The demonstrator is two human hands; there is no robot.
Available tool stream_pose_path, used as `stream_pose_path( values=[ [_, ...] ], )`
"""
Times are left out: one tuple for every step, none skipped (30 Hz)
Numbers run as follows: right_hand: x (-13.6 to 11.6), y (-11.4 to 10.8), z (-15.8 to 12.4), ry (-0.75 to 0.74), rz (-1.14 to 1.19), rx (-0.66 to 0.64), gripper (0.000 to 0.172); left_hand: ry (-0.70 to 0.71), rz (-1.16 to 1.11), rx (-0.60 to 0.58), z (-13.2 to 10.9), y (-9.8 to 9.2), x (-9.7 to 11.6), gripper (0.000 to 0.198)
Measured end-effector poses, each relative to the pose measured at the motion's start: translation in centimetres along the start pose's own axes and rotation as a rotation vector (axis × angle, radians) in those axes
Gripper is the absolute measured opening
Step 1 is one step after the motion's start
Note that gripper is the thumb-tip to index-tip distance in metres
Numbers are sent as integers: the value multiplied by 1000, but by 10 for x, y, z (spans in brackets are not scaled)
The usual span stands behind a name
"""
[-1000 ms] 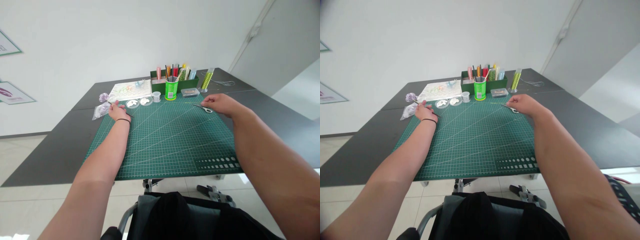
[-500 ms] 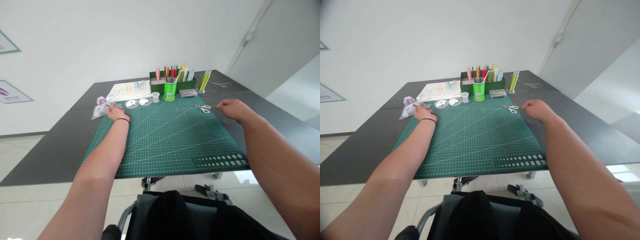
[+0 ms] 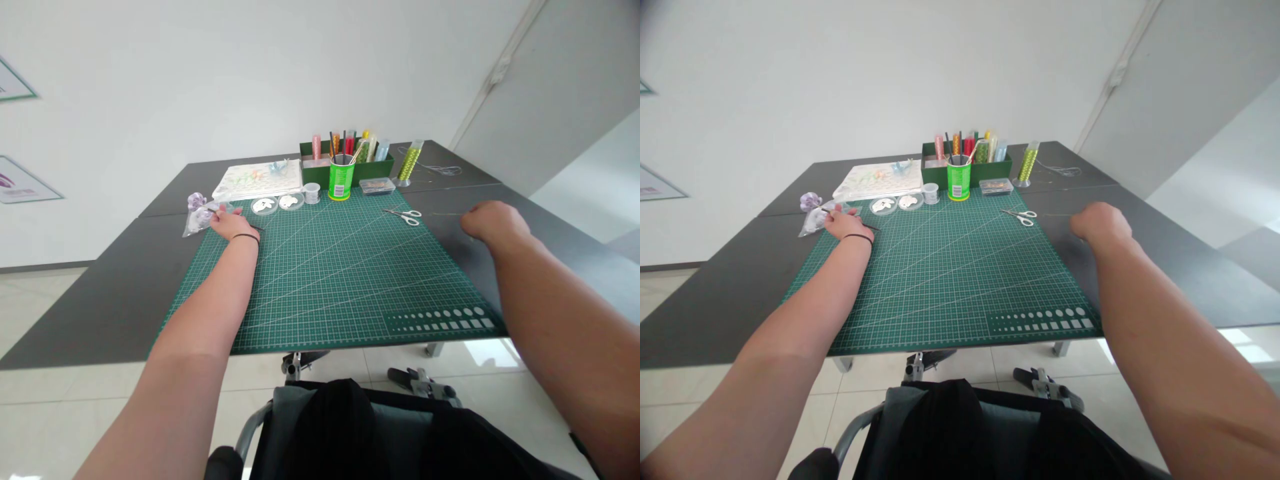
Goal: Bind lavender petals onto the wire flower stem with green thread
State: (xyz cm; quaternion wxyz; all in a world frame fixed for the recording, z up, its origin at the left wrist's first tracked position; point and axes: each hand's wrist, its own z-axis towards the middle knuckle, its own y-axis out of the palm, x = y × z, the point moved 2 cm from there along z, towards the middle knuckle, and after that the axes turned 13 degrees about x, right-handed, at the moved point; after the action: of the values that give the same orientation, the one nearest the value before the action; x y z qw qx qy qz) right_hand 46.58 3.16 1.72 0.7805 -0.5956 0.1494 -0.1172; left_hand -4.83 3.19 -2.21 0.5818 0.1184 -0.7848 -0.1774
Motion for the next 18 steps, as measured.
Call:
stream_pose_path(
  values=[
    [0,-1,-1,37,-15,-28,52,8,9,0,1,0,0,24],
    [-1,-2,-2,45,-10,-33,53,16,18,0,1,0,0,24],
    [-2,-3,-3,49,-2,-36,54,22,24,0,2,0,0,24],
    [-3,-4,-3,59,4,-38,54,24,25,2,2,0,0,24],
    [-3,-5,-4,66,14,-39,54,22,19,5,3,0,0,24],
    [-3,-5,-4,70,24,-37,54,16,7,8,3,0,0,24],
    [-2,-6,-4,59,37,-37,52,8,-5,11,4,0,-1,23],
    [-1,-7,-4,50,48,-31,50,4,-11,11,5,1,-1,23],
    [1,-8,-4,43,59,-24,47,7,-7,8,6,1,-2,24],
    [4,-9,-4,50,74,-15,44,14,8,4,7,1,-2,24],
    [7,-10,-4,79,104,-8,42,24,28,-1,8,1,-3,25],
    [12,-11,-4,129,148,-5,42,35,46,-5,8,2,-3,26],
    [18,-11,-3,198,199,-4,43,43,56,-4,9,2,-3,26],
    [25,-10,-1,265,257,-11,45,46,57,-1,9,1,-3,27],
    [32,-8,2,310,285,-17,48,43,46,4,8,1,-3,27],
    [40,-6,7,334,259,-12,48,35,27,9,8,1,-3,26],
    [47,-3,12,305,218,-28,49,22,4,14,7,0,-3,26],
    [53,0,17,274,143,-8,49,5,-21,15,6,0,-3,25]
  ],
)
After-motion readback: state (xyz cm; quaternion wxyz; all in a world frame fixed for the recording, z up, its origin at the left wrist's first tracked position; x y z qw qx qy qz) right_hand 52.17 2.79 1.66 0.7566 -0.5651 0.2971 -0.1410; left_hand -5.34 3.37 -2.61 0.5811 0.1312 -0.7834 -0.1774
